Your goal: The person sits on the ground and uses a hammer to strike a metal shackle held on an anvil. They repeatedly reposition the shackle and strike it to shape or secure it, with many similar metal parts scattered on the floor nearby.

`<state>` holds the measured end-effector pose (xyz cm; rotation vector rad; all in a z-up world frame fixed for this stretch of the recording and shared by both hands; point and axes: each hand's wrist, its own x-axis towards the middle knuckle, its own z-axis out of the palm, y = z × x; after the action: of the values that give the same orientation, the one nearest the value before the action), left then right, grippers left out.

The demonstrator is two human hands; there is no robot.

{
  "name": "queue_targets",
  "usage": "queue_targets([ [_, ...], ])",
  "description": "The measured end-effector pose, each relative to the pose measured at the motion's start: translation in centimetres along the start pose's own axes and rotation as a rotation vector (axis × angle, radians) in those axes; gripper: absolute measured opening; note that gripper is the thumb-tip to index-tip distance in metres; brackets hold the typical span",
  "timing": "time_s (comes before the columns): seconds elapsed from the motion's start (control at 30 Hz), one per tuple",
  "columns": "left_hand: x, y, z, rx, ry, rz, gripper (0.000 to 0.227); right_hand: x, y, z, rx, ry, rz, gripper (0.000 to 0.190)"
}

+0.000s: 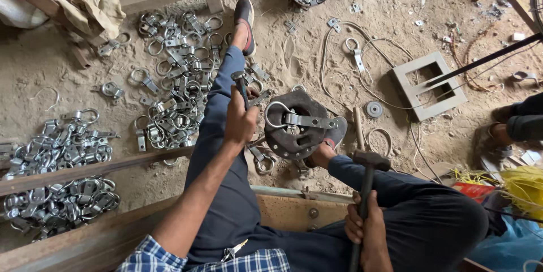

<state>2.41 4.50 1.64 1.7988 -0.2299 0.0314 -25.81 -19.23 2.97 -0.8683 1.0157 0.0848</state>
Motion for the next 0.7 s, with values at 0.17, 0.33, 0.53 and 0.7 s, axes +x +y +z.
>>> queue_targets([
  [0.17,-0.3,-0.4,0.5,0.144,-0.047,-0.072,0.04,0.1,-0.1,0.0,0.029,-0.062,0.0,0.037],
  [0.33,0.6,-1.8,1.6,0.207,-0.088,-0.148,0.038,0.3,0.1,-0.4,0.081,-0.081,-0.012,0.035],
  [0.53,3.2,-5.9,2.3,0.468,-0.239,-0.194,0.046,1.6,0.9,-1.3,0.141,-0.118,0.011,0.035],
  [0.7,3.6,-4.1,1.4,-0.17,-0.353,-0.371,0.038,2.5,1.2,-2.0,0.189,-0.158,0.045,0.037],
])
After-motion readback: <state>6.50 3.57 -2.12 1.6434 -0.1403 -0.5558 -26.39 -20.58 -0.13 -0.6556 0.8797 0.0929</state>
